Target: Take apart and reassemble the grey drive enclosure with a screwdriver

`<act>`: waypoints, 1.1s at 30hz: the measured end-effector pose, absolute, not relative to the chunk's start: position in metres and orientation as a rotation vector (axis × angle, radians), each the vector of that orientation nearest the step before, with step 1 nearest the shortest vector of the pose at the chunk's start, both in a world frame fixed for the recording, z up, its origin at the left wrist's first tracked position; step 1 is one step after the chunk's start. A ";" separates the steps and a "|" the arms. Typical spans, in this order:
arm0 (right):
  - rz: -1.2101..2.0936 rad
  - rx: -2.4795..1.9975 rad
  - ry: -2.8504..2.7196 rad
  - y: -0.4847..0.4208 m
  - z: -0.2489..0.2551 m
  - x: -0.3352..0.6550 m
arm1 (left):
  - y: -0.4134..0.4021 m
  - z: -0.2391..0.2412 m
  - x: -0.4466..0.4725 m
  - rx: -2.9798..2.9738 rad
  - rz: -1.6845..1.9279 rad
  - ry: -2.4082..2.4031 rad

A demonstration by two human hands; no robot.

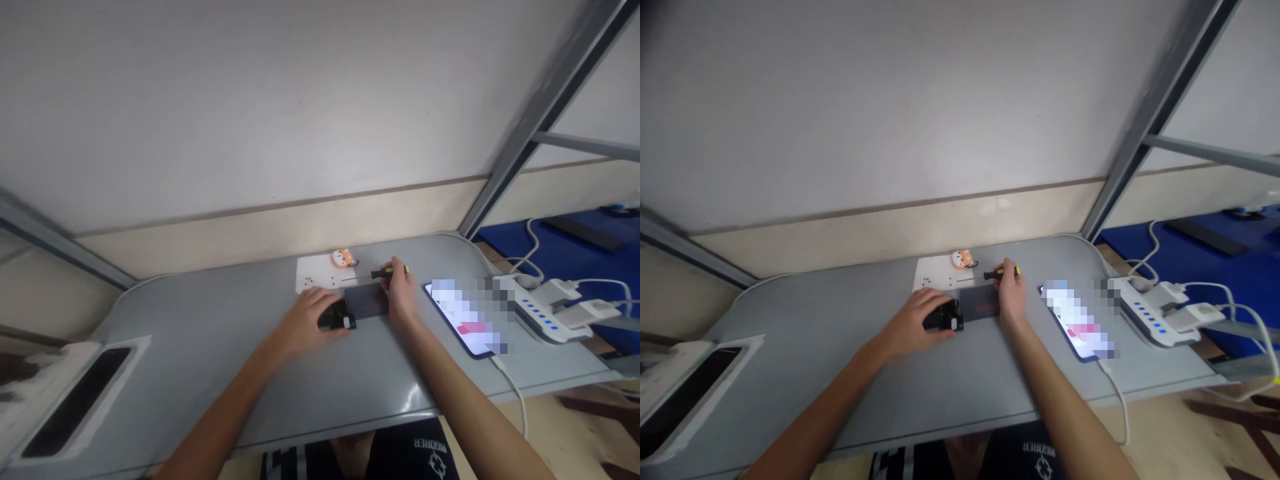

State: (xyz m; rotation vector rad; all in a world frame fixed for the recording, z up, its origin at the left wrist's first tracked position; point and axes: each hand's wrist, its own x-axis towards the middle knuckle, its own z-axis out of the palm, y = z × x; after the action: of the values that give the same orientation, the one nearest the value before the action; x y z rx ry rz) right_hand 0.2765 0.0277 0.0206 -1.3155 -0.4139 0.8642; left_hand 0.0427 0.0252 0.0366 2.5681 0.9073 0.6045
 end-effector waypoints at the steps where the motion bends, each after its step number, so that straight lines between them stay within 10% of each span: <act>1: 0.868 -1.308 -0.414 0.028 0.020 0.277 | 0.015 0.036 0.044 2.601 0.552 0.864; 33: 0.867 -1.454 -0.778 0.014 0.018 0.251 | 0.049 0.009 -0.011 2.453 0.763 1.264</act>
State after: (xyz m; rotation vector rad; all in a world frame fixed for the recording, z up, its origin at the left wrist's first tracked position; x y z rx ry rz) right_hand 0.2512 0.0143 0.0182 -1.4540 -0.7780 0.8667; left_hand -0.0107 0.0490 0.0087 2.4530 1.2640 0.7625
